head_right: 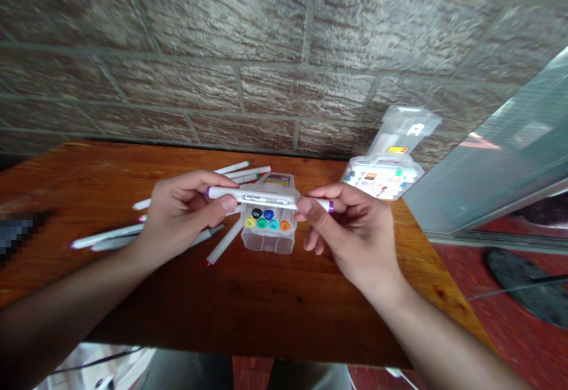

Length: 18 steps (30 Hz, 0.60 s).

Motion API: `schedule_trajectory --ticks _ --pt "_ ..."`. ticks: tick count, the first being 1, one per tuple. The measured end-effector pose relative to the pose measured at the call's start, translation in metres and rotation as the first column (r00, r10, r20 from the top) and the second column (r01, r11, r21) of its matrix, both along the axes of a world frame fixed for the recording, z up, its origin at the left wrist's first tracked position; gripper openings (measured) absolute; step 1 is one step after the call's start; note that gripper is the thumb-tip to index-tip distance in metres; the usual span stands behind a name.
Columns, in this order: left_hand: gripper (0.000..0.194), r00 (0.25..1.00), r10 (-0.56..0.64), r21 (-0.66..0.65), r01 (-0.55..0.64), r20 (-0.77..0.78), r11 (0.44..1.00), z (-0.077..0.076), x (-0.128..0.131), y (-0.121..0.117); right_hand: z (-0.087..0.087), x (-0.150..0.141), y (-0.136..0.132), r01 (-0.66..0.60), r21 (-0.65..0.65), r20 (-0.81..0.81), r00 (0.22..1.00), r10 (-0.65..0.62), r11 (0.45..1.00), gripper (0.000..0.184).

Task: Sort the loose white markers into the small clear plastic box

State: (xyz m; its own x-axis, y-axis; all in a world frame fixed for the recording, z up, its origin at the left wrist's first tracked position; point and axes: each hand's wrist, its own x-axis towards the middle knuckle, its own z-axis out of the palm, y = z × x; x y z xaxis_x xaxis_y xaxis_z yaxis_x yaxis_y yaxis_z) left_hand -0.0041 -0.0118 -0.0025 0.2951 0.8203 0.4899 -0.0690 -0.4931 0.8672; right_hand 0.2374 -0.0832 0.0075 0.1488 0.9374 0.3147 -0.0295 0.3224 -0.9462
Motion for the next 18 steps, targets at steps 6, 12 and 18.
schedule_trajectory --ticks 6,12,18 --pt "0.013 1.000 -0.004 0.010 0.004 0.029 1.000 -0.0021 -0.0012 0.0002 -0.0031 0.0021 -0.0005 -0.007 0.021 0.011 1.000 0.007 1.000 0.016" --pt "0.010 0.995 -0.062 -0.020 0.064 0.079 0.998 -0.0011 -0.0001 0.0008 -0.0057 0.0028 0.0003 -0.016 0.060 0.049 0.999 0.013 0.998 0.018" --pt "0.009 0.989 -0.106 -0.117 0.118 0.104 0.986 -0.0069 -0.0035 0.0035 -0.0020 0.0000 -0.0012 -0.011 0.026 0.069 0.998 0.009 1.000 0.012"
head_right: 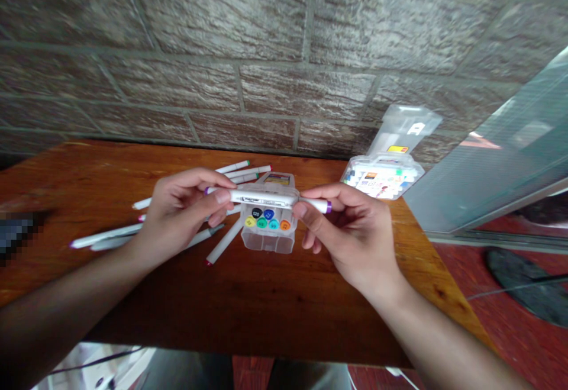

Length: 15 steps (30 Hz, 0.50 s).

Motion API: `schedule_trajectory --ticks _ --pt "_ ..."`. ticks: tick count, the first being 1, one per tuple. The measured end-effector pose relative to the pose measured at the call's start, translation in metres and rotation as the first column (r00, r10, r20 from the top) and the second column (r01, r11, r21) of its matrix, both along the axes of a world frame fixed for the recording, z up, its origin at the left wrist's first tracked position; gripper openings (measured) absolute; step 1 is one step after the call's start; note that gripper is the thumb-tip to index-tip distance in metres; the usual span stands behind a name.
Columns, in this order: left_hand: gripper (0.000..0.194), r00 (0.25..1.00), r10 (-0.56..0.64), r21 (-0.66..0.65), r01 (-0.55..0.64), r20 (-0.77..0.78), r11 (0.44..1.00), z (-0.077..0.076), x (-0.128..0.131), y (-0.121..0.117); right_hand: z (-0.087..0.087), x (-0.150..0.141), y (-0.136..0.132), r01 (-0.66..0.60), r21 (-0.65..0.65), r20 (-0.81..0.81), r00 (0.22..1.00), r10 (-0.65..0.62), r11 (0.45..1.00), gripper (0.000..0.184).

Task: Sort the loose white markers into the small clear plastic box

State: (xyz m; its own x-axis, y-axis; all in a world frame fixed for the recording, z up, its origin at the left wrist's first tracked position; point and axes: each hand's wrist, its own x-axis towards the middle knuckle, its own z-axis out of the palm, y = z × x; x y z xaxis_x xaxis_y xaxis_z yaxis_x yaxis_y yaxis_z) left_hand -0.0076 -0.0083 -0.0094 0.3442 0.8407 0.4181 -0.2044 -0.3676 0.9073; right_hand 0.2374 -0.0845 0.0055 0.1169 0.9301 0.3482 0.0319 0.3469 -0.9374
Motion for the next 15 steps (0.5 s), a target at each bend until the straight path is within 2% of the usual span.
schedule_trajectory --ticks 8,15 --pt "0.008 0.998 0.057 0.072 -0.056 -0.013 0.996 0.007 0.004 -0.003 0.000 0.002 0.000 -0.044 -0.022 -0.100 0.994 0.042 0.999 0.009" --pt "0.012 0.997 -0.042 -0.071 0.047 0.067 0.996 -0.005 -0.001 0.002 0.001 0.002 0.002 -0.068 -0.056 -0.176 0.983 0.057 0.996 0.011"
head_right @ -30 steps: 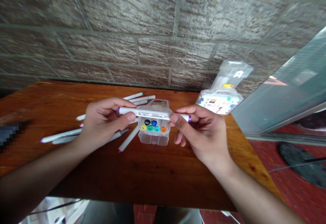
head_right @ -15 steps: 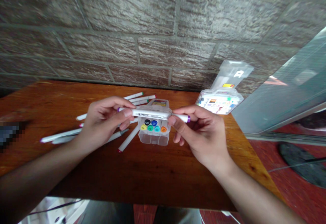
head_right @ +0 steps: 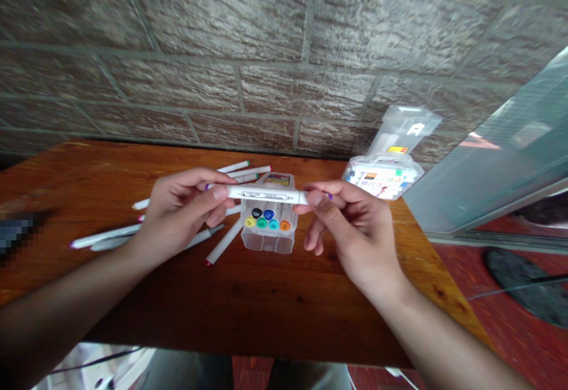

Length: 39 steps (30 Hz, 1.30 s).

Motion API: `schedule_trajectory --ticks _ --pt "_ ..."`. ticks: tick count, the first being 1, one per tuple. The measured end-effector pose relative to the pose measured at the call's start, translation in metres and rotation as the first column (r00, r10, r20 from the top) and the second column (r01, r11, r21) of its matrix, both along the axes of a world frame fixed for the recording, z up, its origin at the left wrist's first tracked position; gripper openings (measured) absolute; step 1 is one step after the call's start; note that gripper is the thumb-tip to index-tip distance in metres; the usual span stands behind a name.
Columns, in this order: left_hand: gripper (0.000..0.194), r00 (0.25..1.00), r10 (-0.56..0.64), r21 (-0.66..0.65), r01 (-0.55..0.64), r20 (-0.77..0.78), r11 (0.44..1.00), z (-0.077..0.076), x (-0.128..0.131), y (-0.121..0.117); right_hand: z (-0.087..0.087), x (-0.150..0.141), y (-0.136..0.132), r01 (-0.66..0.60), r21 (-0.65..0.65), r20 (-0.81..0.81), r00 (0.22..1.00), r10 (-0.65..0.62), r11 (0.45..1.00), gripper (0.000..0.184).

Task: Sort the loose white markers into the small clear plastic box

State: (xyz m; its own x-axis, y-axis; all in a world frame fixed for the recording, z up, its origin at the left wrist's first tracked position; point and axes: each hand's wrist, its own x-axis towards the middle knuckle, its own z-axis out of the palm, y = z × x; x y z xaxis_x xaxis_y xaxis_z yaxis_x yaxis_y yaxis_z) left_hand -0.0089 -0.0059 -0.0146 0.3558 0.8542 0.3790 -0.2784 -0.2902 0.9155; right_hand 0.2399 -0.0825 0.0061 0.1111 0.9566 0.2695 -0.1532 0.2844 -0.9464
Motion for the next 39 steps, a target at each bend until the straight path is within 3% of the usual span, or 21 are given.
schedule_trajectory --ticks 22,39 --pt "0.019 0.990 -0.043 -0.089 0.055 0.134 0.995 0.006 0.000 -0.001 0.007 -0.002 0.000 0.027 -0.020 -0.007 1.000 -0.027 0.999 0.016" --pt "0.023 0.989 -0.025 -0.119 0.043 0.146 0.992 0.010 0.000 -0.002 0.008 -0.001 -0.001 0.006 -0.050 -0.048 0.999 -0.009 0.999 0.019"
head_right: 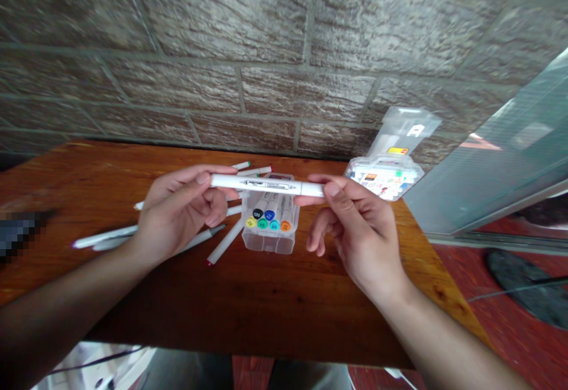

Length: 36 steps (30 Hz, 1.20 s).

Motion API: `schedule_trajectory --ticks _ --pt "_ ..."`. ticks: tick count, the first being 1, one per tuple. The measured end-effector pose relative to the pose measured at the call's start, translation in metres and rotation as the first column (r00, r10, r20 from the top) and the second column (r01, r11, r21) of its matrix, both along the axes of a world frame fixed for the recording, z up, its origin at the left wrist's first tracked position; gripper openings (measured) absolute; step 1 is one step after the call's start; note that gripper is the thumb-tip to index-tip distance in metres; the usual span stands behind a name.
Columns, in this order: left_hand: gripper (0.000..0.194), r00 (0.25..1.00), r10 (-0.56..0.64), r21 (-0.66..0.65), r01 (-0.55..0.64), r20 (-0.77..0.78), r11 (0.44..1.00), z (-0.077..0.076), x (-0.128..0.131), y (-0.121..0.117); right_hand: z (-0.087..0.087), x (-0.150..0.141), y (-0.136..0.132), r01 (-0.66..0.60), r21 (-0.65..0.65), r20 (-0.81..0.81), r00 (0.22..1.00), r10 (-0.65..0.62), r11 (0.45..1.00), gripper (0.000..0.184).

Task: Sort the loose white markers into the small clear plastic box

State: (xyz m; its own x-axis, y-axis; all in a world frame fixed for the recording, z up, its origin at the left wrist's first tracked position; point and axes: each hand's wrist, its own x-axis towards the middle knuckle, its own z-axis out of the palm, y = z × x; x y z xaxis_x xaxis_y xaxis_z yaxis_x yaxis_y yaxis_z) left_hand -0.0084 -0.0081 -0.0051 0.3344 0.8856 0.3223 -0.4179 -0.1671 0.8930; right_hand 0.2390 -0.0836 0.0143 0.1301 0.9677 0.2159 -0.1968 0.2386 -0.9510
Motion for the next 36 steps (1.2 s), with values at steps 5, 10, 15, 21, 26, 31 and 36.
schedule_trajectory --ticks 5,10,15,21,26,31,36 --pt "0.023 1.000 -0.009 -0.010 0.009 0.008 1.000 0.0007 -0.0003 -0.0005 0.0016 -0.0005 -0.0012 -0.005 -0.010 -0.017 1.000 0.005 1.000 0.018" --pt "0.025 1.000 0.006 -0.019 -0.006 -0.003 1.000 0.0011 -0.0006 -0.0006 0.0017 0.0003 -0.0010 0.003 -0.016 0.023 1.000 -0.003 1.000 0.021" --pt "0.025 1.000 -0.006 -0.023 0.007 0.006 1.000 0.0020 -0.0008 -0.0007 0.0015 0.0008 -0.0005 0.009 -0.013 0.030 1.000 -0.009 1.000 0.024" --pt "0.024 0.999 -0.023 -0.028 0.023 0.024 0.999 0.0022 -0.0010 -0.0010 0.0022 0.0006 -0.0004 -0.011 -0.025 -0.040 0.999 0.010 1.000 0.019" --pt "0.025 0.999 -0.024 -0.045 0.026 0.035 0.999 0.0032 -0.0006 -0.0011 0.0023 0.0004 -0.0016 -0.015 -0.015 -0.031 0.999 0.015 1.000 0.019" --pt "0.025 0.997 -0.049 -0.043 0.051 0.052 0.998 0.0035 -0.0010 -0.0006 0.0005 0.0014 -0.0017 -0.029 -0.008 -0.048 0.998 0.029 1.000 0.019" --pt "0.026 0.995 -0.073 -0.040 0.076 0.070 0.996 0.0033 -0.0019 -0.0001 -0.0011 0.0031 -0.0012 -0.047 0.003 -0.067 0.997 0.047 0.999 0.020"
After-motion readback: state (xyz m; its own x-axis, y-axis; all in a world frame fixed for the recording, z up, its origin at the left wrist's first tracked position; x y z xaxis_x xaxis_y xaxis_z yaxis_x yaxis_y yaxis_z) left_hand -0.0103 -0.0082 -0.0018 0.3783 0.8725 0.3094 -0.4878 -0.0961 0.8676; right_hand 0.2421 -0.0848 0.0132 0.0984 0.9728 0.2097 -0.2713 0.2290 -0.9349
